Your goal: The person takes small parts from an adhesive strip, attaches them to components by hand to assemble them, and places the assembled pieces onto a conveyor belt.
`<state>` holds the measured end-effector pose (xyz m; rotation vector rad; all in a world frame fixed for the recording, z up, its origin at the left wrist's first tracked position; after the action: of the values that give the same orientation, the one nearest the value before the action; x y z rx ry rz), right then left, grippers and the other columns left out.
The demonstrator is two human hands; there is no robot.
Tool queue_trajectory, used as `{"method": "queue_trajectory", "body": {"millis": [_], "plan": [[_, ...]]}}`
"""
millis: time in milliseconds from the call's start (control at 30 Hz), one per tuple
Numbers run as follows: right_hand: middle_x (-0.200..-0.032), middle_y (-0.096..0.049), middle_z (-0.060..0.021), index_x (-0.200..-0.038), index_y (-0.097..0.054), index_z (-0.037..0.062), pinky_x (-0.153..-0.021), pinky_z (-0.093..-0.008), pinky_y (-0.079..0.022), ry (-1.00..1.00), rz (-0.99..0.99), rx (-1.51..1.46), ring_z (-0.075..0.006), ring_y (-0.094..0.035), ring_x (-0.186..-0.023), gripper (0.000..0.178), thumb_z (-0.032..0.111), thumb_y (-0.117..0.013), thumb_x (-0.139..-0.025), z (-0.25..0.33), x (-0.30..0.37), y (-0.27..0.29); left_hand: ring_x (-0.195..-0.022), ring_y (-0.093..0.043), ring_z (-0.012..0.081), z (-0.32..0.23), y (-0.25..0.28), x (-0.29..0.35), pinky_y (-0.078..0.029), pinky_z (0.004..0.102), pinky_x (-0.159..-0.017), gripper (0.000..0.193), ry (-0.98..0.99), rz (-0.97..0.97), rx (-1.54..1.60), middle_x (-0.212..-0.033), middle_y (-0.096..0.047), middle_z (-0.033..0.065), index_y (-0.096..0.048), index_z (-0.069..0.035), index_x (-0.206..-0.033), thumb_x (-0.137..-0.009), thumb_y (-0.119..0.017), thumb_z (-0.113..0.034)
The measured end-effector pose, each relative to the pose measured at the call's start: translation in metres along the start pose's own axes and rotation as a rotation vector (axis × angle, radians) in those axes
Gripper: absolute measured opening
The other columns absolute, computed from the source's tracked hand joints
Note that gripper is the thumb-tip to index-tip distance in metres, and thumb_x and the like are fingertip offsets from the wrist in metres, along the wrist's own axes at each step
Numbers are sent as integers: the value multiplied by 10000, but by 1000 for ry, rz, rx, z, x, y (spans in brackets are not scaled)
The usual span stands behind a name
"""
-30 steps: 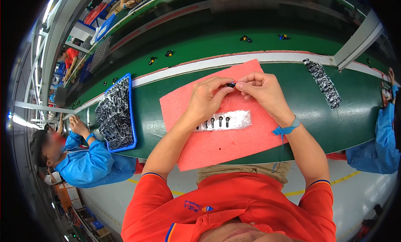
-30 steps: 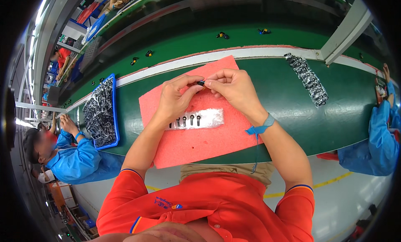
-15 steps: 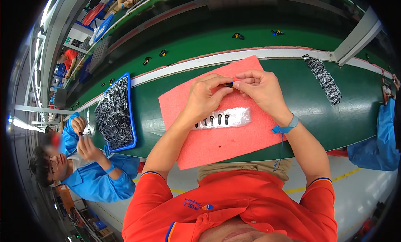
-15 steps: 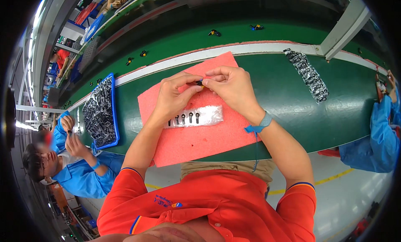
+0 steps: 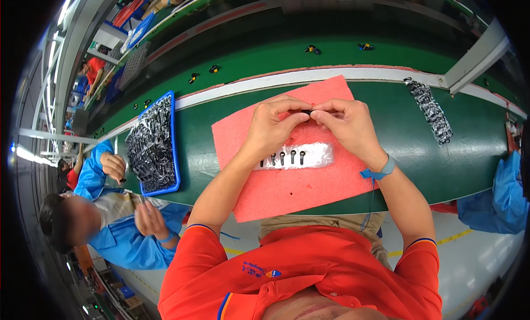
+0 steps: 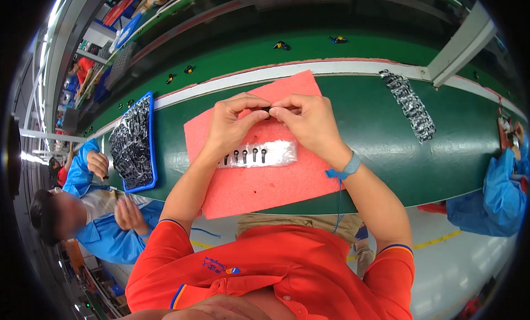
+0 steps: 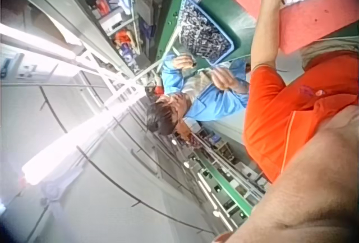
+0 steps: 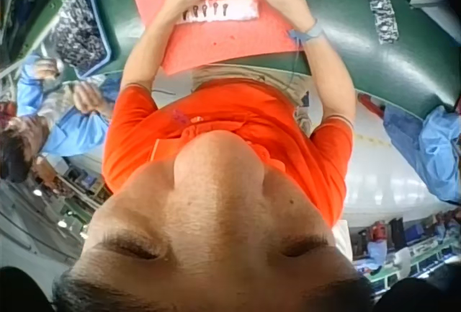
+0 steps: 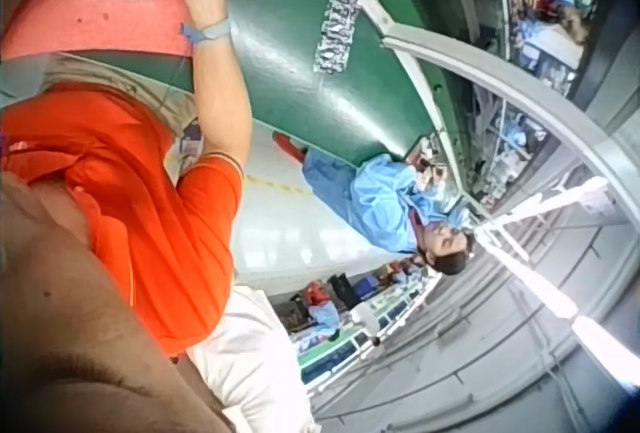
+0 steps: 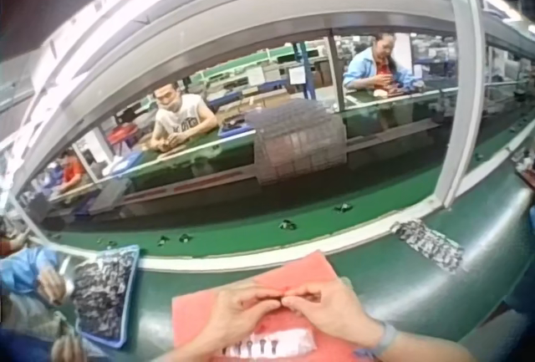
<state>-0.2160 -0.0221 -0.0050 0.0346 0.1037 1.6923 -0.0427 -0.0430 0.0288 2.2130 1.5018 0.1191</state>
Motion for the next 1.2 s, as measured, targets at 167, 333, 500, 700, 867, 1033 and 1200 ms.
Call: {"method": "queue_trajectory", "body": {"millis": [167,333,500,700,867,1033,1200], "plan": [[-894,-794,-87,-1038,-778,-47,-738,-257,-589,84,-49,101,-114,-735,-807,147,69,-752,-952,12,7,-4,-944,-721,197,-1,0,1,-562,320,-897,192,76,0,14,-1008,-777,124,-800,21,-1038,-848,-781,29],[-910,-793,-80,-1051,-778,-48,-750,-262,-594,88,-114,198,-108,-731,-827,144,57,-740,-960,14,13,-9,-927,-724,186,-1,2,2,-569,312,-866,196,78,-7,-36,-1004,-777,121,-799,21,-1049,-854,-779,21],[-986,-786,-87,-1151,-759,-50,-796,-259,-604,-31,-13,-76,-119,-736,-888,204,46,-726,-974,2,5,-7,-937,-722,172,9,6,2,-576,315,-869,200,179,-5,125,-1017,-775,99,-782,41,-1088,-892,-762,10],[-998,-779,-89,-1183,-744,-56,-822,-258,-601,-32,25,-57,-123,-734,-917,232,45,-730,-974,6,4,-2,-972,-718,171,3,4,-2,-560,321,-919,182,77,-15,41,-1018,-777,102,-786,24,-1063,-883,-775,-1],[-990,-773,-86,-1150,-746,-62,-807,-259,-596,-32,69,-30,-125,-731,-900,205,50,-729,-978,9,0,-4,-948,-738,207,-8,6,1,-578,327,-876,188,-28,-27,-17,-1017,-778,125,-791,2,-1064,-877,-773,-12],[-969,-772,-103,-1096,-751,-73,-800,-272,-591,30,-76,72,-142,-732,-886,173,67,-709,-1003,12,12,-3,-899,-740,283,-4,1,4,-596,371,-796,166,-147,-57,-32,-944,-765,142,-793,-6,-996,-853,-799,-88],[-986,-720,-64,-1121,-714,-70,-812,-253,-564,65,-109,38,-102,-667,-868,156,58,-679,-1037,1,15,4,-855,-707,318,-10,2,4,-571,410,-774,113,-181,-96,48,-896,-748,157,-778,22,-914,-829,-750,-47]]}}
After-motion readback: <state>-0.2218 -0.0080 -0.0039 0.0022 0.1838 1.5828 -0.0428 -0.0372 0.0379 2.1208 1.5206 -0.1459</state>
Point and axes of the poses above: each hand's wrist, its own x-axis away from the middle knuckle, its own y-axis out of the back of the hand, z = x × y, the point moved 7 cm from there along -x, towards the middle knuckle
